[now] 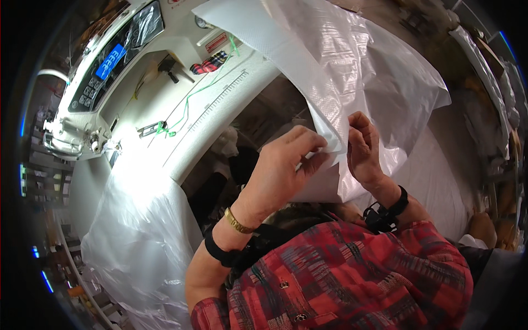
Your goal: Sewing together large sheets of white plastic material using an industrial sewing machine.
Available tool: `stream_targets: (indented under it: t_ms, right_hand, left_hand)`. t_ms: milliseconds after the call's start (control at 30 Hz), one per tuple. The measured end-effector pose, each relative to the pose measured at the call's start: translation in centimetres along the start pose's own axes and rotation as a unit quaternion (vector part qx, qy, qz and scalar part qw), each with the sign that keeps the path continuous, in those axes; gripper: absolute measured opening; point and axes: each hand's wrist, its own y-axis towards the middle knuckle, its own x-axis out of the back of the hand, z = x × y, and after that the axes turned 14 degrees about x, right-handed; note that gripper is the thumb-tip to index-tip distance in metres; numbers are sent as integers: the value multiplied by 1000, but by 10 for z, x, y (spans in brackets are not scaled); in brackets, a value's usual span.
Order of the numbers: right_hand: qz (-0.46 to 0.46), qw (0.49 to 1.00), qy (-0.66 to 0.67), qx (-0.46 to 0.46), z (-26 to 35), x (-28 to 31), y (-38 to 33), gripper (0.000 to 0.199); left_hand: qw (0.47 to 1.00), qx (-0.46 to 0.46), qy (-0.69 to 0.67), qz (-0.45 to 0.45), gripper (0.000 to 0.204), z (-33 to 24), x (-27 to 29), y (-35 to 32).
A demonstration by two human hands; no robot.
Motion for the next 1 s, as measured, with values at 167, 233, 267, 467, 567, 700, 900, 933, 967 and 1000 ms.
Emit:
stream_targets:
  t_ms: [167, 233, 267, 467, 567, 700, 900, 933, 967, 1000]
  right_hand:
    - [48, 975, -208, 54, 13, -7, -9, 13]
    - [63, 927, -324, 180, 22, -10, -18, 26]
    - [88, 897, -378, 213, 28, -11, -24, 35]
    - [236, 817, -476, 223, 40, -31, -30, 51]
    - [287, 842, -428, 164, 43, -27, -27, 35]
    - [340, 813, -401, 249, 48, 15, -20, 8]
    - [-119, 717, -667, 164, 67, 217, 37, 16]
    - [-132, 567, -811, 51, 78, 268, 40, 21]
    - [-169, 559, -804, 114, 85, 317, 26, 26]
    - [-168, 456, -874, -15, 96, 368, 18, 35]
  left_hand:
    - [980, -67, 172, -72, 15, -2, -8, -3]
    - [994, 43, 48, -91, 21, -2, -14, -6]
    - [994, 53, 18, -99, 17, 0, -12, -3]
    - [995, 35, -58, -67, 2, -3, -11, -10]
    - [993, -6, 119, -19, 11, -18, -5, -14]
    - [966, -37, 224, -122, 14, -34, 2, -14]
    - [891, -90, 244, -372, 14, -17, 83, -41]
    - [888, -76, 177, -418, 13, -7, 102, -49]
    - [849, -71, 271, -447, 16, -1, 128, -63]
    - [810, -67, 343, -471, 19, 6, 153, -80]
